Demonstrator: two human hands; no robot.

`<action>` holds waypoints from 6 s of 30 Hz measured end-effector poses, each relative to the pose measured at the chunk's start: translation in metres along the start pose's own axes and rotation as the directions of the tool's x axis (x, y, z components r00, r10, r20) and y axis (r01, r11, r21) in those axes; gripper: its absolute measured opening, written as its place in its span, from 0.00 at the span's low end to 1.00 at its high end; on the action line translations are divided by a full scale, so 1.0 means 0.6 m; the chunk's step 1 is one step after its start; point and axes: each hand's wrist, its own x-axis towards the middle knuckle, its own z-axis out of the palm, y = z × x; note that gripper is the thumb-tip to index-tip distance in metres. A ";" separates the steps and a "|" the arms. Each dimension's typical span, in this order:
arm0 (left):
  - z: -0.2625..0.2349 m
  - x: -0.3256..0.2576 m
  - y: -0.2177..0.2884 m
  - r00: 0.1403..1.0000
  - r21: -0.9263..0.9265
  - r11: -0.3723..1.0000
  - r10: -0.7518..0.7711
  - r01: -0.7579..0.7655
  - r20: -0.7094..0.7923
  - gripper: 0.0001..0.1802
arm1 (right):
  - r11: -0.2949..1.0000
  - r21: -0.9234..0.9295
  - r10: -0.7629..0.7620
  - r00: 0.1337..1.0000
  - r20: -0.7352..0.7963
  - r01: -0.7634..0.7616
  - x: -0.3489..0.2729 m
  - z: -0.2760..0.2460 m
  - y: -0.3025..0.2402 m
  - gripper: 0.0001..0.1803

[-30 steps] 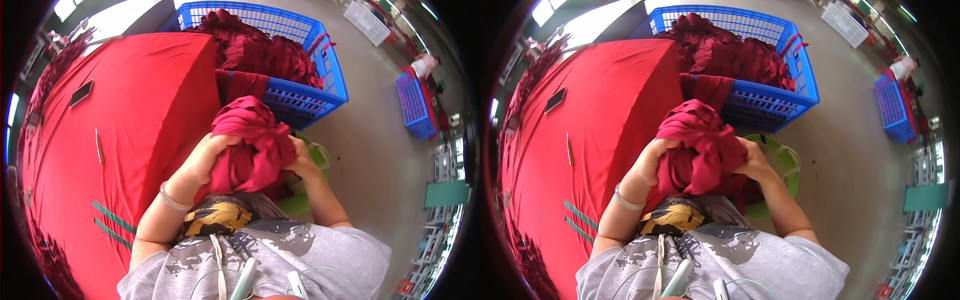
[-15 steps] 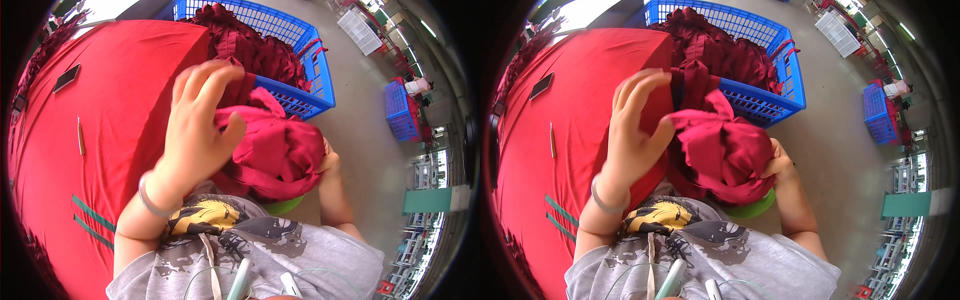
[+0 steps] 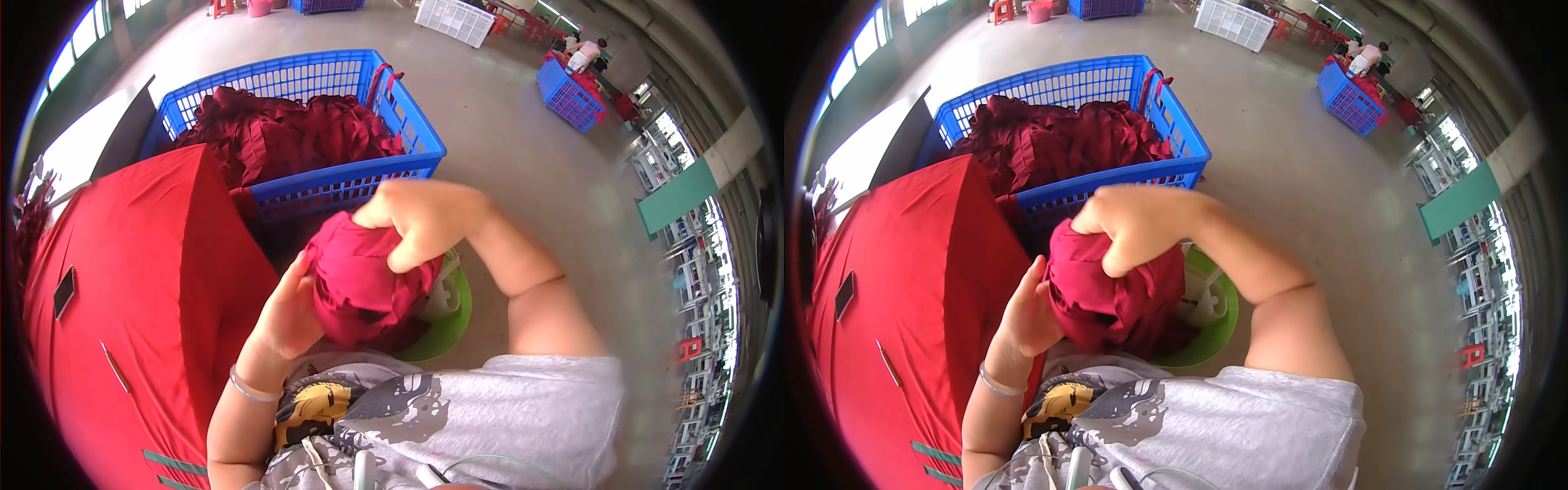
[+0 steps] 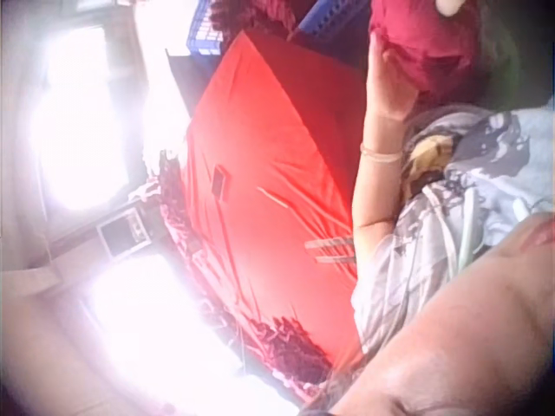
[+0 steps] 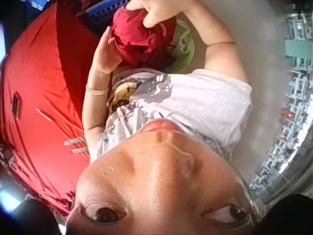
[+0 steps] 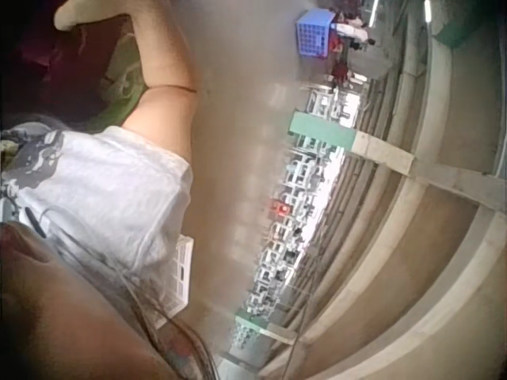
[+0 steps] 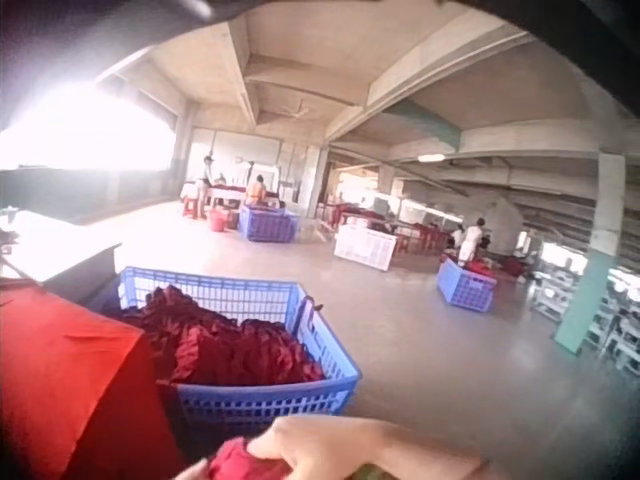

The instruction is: The person uses a seam ripper to cut and remove excess fabric strips from the edges of a large red textile. They repeatedly pull the fabric taut, slice through the material, and discard the cut pieces into a blue basket. The task involves repetitive manual trimming of the fabric's perimeter.

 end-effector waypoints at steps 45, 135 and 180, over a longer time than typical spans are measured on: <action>-0.067 -0.108 0.024 0.864 -0.350 0.838 0.486 -0.418 0.132 0.28 | 0.790 0.371 -0.236 0.801 -0.550 0.488 0.188 0.091 -0.054 0.24; -0.350 0.063 0.031 0.872 0.241 0.892 0.435 -0.383 -0.223 0.17 | -0.838 0.397 -0.433 0.899 -0.064 -0.375 0.182 0.428 0.101 0.16; -0.259 0.023 0.024 0.946 -0.365 0.884 0.323 -0.293 0.023 0.34 | -0.692 0.631 -0.492 0.869 -0.056 -0.351 0.183 0.355 0.047 0.19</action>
